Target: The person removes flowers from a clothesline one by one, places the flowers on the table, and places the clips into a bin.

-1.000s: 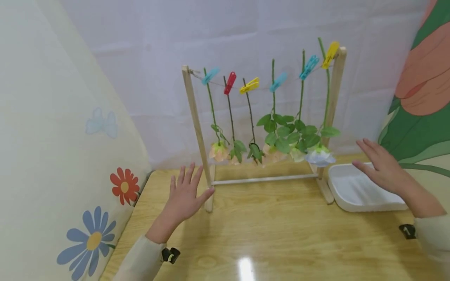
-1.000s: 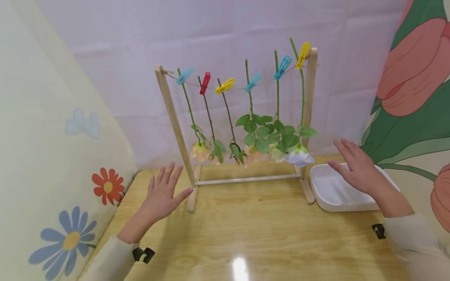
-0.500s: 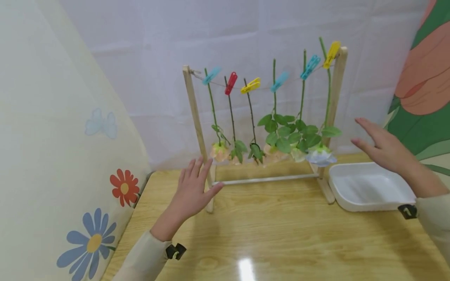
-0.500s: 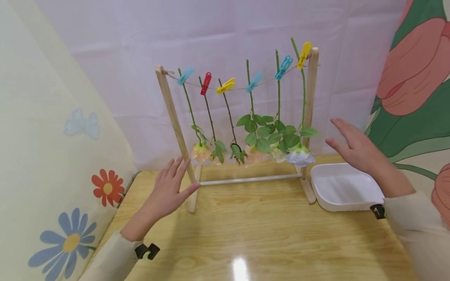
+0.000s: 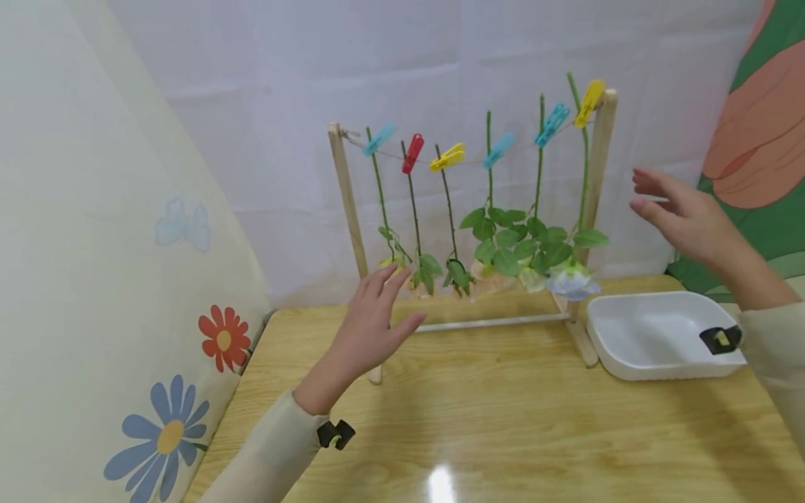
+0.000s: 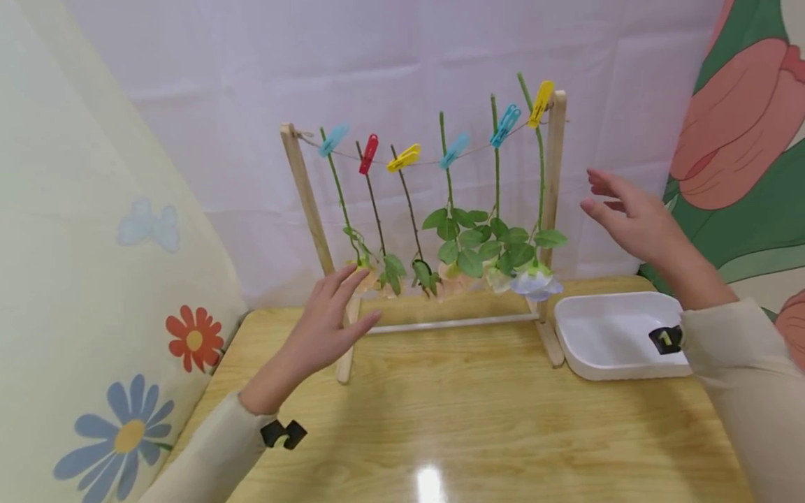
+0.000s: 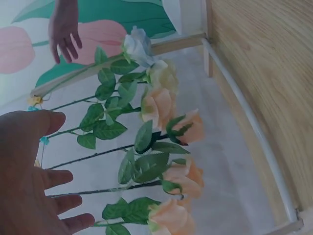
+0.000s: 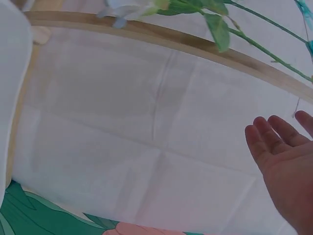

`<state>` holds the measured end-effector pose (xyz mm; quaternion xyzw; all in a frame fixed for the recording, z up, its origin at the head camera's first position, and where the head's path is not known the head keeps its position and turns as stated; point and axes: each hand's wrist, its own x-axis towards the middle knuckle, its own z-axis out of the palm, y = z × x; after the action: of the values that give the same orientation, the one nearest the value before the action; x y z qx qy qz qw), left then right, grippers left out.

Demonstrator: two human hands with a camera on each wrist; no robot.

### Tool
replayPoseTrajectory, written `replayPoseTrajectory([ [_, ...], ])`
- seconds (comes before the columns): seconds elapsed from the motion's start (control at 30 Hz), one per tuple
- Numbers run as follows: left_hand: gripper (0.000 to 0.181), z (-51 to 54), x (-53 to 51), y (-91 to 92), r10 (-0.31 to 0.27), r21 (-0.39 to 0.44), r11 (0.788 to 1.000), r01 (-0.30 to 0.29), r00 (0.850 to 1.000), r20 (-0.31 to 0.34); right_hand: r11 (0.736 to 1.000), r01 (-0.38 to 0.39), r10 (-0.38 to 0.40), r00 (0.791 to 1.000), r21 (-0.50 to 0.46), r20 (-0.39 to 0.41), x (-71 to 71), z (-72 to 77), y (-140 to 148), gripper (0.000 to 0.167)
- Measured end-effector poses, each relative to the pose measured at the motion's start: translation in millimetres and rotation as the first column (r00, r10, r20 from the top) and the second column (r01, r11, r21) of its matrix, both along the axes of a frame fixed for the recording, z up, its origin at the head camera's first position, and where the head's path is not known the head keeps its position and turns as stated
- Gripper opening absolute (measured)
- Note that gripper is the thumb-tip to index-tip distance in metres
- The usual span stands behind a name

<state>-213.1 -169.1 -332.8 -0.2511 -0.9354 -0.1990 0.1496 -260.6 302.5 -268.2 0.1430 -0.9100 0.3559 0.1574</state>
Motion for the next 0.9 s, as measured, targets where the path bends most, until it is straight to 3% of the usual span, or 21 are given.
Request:
replayPoseTrajectory([
  [0.13,0.067,6.6,-3.6,11.7,-0.014,0.048,0.999,0.015,1.0,-0.024,0.999,0.022,-0.021,1.0,-0.033,0.003,-6.3,14.9,-3,0.061],
  [0.3,0.063,15.4,-10.9,27.7,-0.028,0.102,0.994,0.034,0.998,-0.057,0.993,-0.006,0.009,1.0,-0.122,0.018,-16.0,32.3,-6,0.06],
  [0.47,0.059,22.6,-20.0,43.6,-0.062,0.156,0.985,0.069,0.997,-0.051,0.953,-0.098,0.105,0.994,-0.288,0.01,-25.0,45.2,-9,0.054],
  [0.6,0.058,28.2,-25.4,54.6,-0.088,0.206,0.974,0.095,0.995,-0.044,0.922,-0.149,0.145,0.989,-0.357,-0.039,-31.0,54.1,-12,0.051],
  [0.77,0.054,34.3,-33.9,68.5,-0.133,0.234,0.961,0.149,0.988,-0.081,0.848,-0.227,0.203,0.974,-0.479,-0.102,-37.7,63.9,-15,0.049],
  [0.9,0.055,38.9,-39.5,80.7,-0.138,0.231,0.961,0.153,0.987,-0.078,0.718,-0.305,0.287,0.949,-0.625,-0.133,-42.7,71.2,-19,0.041],
])
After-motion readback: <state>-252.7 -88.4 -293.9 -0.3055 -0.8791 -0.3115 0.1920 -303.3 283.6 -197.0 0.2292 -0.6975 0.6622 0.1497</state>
